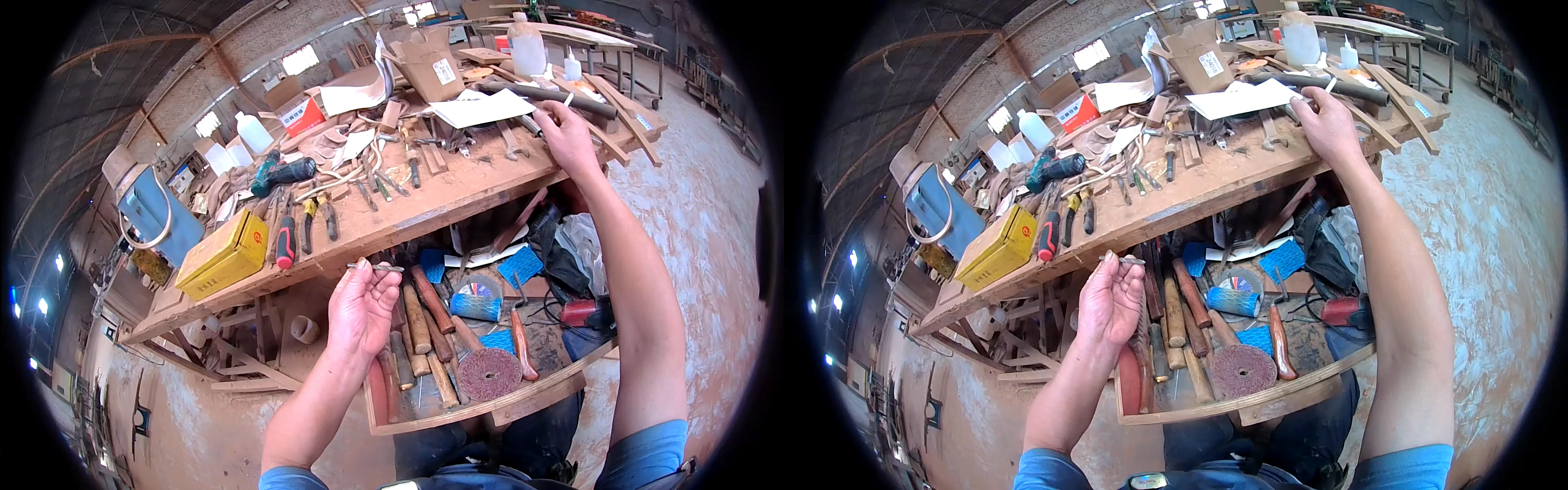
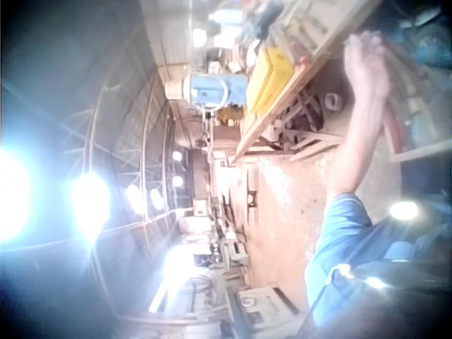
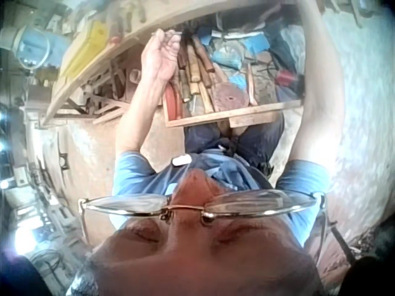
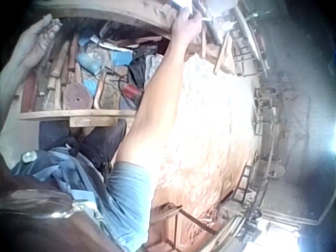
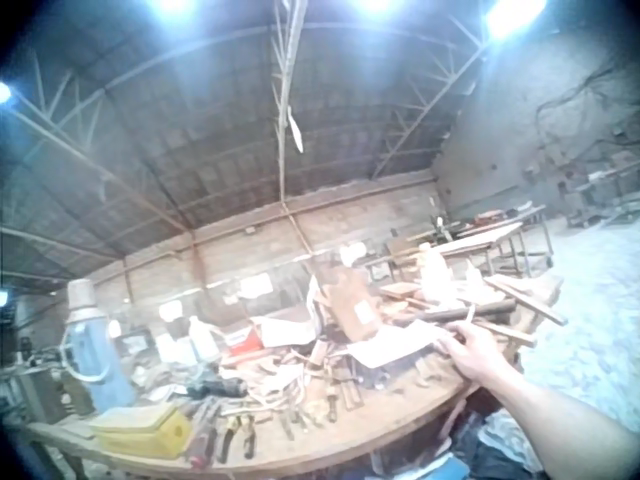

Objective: The person opens a cluttered drawer in a workshop and rummages through various tools and materials. They pick up and inspect several small metal objects, including a screw and a caliper, before placing them back into the drawer.

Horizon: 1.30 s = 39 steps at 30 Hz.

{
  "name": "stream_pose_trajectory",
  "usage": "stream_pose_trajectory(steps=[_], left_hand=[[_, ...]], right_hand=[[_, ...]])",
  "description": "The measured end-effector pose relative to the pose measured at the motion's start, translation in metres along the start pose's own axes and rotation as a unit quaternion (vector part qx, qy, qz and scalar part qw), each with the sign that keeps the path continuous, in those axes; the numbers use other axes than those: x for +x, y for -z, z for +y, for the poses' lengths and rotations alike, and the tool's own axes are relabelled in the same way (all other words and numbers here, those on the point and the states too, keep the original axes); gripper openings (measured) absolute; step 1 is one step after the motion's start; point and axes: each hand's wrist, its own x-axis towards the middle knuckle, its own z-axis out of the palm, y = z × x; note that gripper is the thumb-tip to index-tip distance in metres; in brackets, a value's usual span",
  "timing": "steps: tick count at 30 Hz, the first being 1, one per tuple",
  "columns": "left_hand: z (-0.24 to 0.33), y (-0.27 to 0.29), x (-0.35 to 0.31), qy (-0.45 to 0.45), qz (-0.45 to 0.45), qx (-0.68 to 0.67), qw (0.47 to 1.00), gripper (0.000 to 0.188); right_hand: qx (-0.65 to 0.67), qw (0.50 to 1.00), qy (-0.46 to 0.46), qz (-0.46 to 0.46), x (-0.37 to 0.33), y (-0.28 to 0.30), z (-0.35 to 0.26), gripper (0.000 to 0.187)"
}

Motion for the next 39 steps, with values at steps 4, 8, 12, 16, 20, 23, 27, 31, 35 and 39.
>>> stream_pose_trajectory(steps=[4, 8, 12, 16, 20, 23, 27, 31, 35, 39], left_hand=[[0.000, 0.000, -0.001, -0.002, 0.018, -0.009, 1.000, 0.019], [-0.001, 0.001, -0.001, 0.001, 0.012, -0.015, 1.000, 0.020], [-0.002, 0.006, 0.001, 0.008, 0.000, -0.027, 1.000, 0.017], [-0.002, 0.008, 0.002, 0.014, -0.017, -0.044, 0.999, 0.014], [-0.003, 0.012, 0.004, 0.020, -0.036, -0.052, 0.998, 0.014], [-0.002, 0.012, 0.006, 0.022, -0.044, -0.053, 0.997, 0.015], [-0.002, 0.011, 0.007, 0.015, -0.042, -0.035, 0.998, 0.014], [0.011, 0.011, 0.000, -0.011, -0.030, 0.054, 0.998, 0.017], [0.024, 0.011, -0.009, -0.089, -0.043, 0.155, 0.983, 0.022], [0.025, 0.004, -0.019, -0.023, -0.027, 0.307, 0.951, 0.022]], right_hand=[[0.006, 1.000, 0.006, 0.003, 0.001, -0.001, 0.004, 0.048], [0.016, 1.000, 0.009, 0.007, 0.004, -0.003, 0.010, 0.048], [0.006, 0.999, 0.027, 0.018, 0.004, -0.004, 0.010, 0.048], [0.016, 0.999, 0.025, 0.016, 0.005, -0.005, 0.013, 0.048], [0.018, 0.999, 0.032, 0.021, 0.006, -0.005, 0.015, 0.048], [0.014, 0.999, 0.031, 0.020, 0.006, -0.005, 0.013, 0.048], [0.009, 0.999, 0.035, 0.019, 0.006, -0.004, 0.009, 0.048], [-0.009, 0.996, 0.083, 0.038, 0.005, -0.008, 0.010, 0.048], [0.012, 0.995, 0.089, 0.031, 0.006, -0.005, 0.014, 0.047], [-0.008, 0.997, 0.073, -0.003, 0.017, 0.005, 0.036, 0.048]])
